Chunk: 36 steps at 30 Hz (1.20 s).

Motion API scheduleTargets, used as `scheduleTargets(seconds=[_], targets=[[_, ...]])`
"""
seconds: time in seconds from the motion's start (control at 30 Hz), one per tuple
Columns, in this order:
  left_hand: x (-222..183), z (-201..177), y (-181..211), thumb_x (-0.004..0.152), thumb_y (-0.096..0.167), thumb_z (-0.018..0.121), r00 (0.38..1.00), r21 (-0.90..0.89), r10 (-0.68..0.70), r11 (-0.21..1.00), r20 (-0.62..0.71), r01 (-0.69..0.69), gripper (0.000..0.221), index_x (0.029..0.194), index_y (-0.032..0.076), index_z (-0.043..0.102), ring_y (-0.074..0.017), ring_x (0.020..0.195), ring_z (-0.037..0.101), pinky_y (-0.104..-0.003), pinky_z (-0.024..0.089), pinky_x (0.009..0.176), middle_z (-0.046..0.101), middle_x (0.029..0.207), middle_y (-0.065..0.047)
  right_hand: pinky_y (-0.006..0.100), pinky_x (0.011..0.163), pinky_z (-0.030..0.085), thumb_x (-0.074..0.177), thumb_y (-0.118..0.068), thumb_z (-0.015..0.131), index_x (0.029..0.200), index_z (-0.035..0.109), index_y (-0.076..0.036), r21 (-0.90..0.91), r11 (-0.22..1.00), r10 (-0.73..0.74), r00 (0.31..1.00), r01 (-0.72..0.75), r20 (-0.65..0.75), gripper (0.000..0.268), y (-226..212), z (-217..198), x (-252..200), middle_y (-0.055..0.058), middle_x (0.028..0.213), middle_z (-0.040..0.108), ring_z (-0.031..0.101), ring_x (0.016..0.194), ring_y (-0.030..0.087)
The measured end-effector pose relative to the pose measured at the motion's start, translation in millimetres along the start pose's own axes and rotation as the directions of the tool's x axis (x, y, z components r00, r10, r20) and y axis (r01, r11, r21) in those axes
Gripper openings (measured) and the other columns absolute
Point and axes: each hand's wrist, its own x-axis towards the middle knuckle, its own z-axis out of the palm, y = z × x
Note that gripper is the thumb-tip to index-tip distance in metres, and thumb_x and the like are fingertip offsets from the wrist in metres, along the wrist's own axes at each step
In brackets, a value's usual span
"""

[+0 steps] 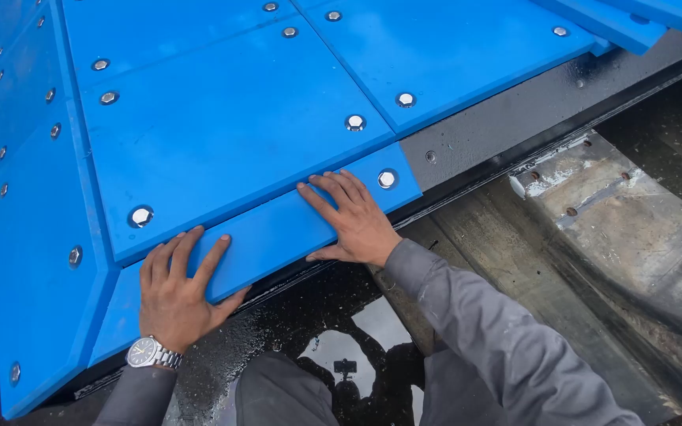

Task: The person aligns blue plastic panels on a black steel frame and fastens them by hand, inserting bolts through aligned holes, adding washers, and threading nuts onto the bolts. The person occasionally dips a bolt in a puddle of water before inserting it and repositions panels between fasteners.

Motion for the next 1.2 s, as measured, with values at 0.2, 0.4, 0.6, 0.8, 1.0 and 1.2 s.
scheduleTargets(seconds=[0.2,0.4,0.6,0.8,1.0,1.2], targets=[[-5.9,1.8,-6.8,0.068,0.059,0.083,0.996,-0.021,0.000,1.000,-0.090,-0.002,0.077,0.137,0.028,0.065,-0.0364,0.126,0.054,-0.056,0.044,0.106,0.057,0.142,-0.013,0.048,0.087,0.052,0.099,-0.026,0.073,0.124,0.065,-0.013,-0.084,0.940,0.327,0.943,-0.331,-0.052,0.029,50.6,-48.3,-34.4,0.009,0.117,0.060,0.060,0.106,0.031],[-1.2,12.2,-9.8,0.062,0.061,0.083,0.996,-0.022,-0.014,1.000,-0.087,0.012,0.081,0.134,0.030,0.064,-0.0369,0.125,0.055,-0.059,0.044,0.105,0.057,0.140,-0.013,0.043,0.073,0.054,0.093,-0.020,0.070,0.122,0.064,-0.008,-0.151,0.982,0.137,0.981,-0.115,0.141,0.032,83.7,-66.4,-33.4,0.010,0.109,0.059,0.063,0.097,0.030],[-1.8,13.2,-10.8,0.060,0.063,0.081,0.998,-0.004,-0.038,0.999,-0.059,0.038,0.082,0.134,0.031,0.063,-0.0361,0.126,0.055,-0.060,0.044,0.104,0.056,0.140,-0.012,0.046,0.074,0.056,0.094,-0.027,0.066,0.101,0.060,0.000,-0.302,0.951,0.018,0.965,0.064,0.262,0.029,89.0,-68.8,-18.7,0.015,0.102,0.057,0.063,0.090,0.030],[-1.9,15.6,-11.7,0.060,0.065,0.081,0.998,0.006,-0.043,0.999,-0.050,0.043,0.083,0.134,0.032,0.063,-0.0369,0.127,0.054,-0.060,0.043,0.104,0.055,0.141,-0.013,0.048,0.073,0.057,0.104,-0.034,0.058,0.102,0.056,0.003,-0.382,0.860,0.485,0.774,-0.338,0.407,0.037,77.9,-50.8,-14.5,0.016,0.098,0.056,0.065,0.084,0.031],[-2.2,12.4,-10.5,0.060,0.064,0.081,0.997,-0.016,-0.047,0.999,-0.054,0.046,0.082,0.133,0.032,0.063,-0.0364,0.127,0.054,-0.059,0.043,0.105,0.055,0.141,-0.012,0.047,0.070,0.057,0.096,-0.033,0.060,0.100,0.057,0.004,-0.323,0.920,0.322,0.900,-0.224,0.293,0.038,78.7,-57.5,-19.2,0.019,0.099,0.057,0.065,0.083,0.031],[-2.5,12.6,-10.9,0.061,0.064,0.081,0.997,-0.019,-0.043,0.999,-0.064,0.042,0.082,0.134,0.032,0.063,-0.0362,0.127,0.054,-0.059,0.043,0.106,0.055,0.141,-0.012,0.045,0.064,0.059,0.102,-0.034,0.058,0.095,0.059,0.002,-0.377,0.880,0.419,0.847,-0.290,0.326,0.037,80.4,-39.9,-18.3,0.017,0.095,0.057,0.066,0.081,0.031]])
